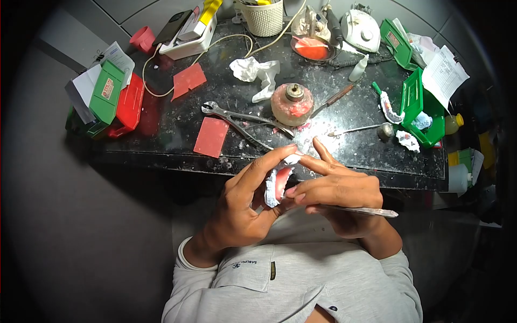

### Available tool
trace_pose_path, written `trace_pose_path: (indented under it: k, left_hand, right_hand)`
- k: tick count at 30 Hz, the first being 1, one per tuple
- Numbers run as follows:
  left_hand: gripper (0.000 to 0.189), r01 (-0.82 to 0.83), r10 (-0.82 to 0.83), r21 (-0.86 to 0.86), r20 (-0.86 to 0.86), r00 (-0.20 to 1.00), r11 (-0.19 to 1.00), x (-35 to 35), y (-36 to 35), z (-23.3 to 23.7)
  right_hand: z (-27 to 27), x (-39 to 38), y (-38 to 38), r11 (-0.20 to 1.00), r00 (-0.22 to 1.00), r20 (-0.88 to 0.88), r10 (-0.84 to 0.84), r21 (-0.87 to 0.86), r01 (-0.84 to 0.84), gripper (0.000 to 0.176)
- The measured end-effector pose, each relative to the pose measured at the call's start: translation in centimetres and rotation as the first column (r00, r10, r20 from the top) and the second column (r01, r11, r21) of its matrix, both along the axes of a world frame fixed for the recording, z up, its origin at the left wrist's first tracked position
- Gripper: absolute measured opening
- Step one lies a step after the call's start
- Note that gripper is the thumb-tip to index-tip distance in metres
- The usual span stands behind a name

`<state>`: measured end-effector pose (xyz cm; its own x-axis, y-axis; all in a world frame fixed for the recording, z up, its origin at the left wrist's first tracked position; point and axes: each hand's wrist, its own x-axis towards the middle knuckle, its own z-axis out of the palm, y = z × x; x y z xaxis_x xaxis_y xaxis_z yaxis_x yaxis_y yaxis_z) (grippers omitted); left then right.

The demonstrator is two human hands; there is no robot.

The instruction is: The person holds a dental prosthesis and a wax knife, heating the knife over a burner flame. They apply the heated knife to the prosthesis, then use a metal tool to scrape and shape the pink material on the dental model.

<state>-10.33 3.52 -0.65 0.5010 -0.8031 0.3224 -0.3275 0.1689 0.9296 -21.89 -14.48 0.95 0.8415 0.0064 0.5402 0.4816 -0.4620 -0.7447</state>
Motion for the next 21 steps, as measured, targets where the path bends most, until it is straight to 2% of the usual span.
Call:
trace_pose_path:
  k: [3, 6, 9, 16, 18, 21]
  left_hand:
    - [0.072, -0.009, 0.009, 0.03, 0.001, 1.0, 1.0, -0.09, -0.01, 0.12]
    - [0.072, -0.02, 0.023, 0.062, -0.059, 0.998, 0.998, -0.08, 0.2, 0.05]
    - [0.071, -0.01, 0.01, 0.028, -0.002, 1.0, 1.0, 0.14, 0.04, -0.05]
    - [0.073, -0.005, 0.007, 0.054, -0.025, 1.0, 0.999, 0.08, 0.08, -0.13]
    - [0.075, -0.002, 0.013, 0.087, -0.124, 0.992, 0.996, 0.03, 0.17, 0.04]
    - [0.074, 0.017, -0.008, 0.086, -0.093, 0.996, 0.996, 0.15, 0.34, 0.0]
  right_hand:
    - [0.04, 0.14, 0.19, 0.998, 0.998, -0.032, -0.057, 0.005, 0.057, 0.02]
    - [-0.03, 0.2, 0.19, 0.999, 0.998, -0.047, -0.039, -0.009, 0.039, 0.02]
    - [-0.16, 0.14, -0.18, 1.0, 1.0, -0.013, -0.003, -0.024, 0.003, 0.021]
    - [-0.47, 0.42, -0.04, 0.999, 0.999, -0.033, -0.022, 0.033, 0.023, 0.019]
    - [-0.45, 0.47, -0.1, 0.999, 1.0, -0.027, -0.005, 0.038, 0.006, 0.019]
    - [-0.24, 0.41, -0.27, 1.0, 1.0, 0.016, 0.022, -0.008, -0.022, 0.018]
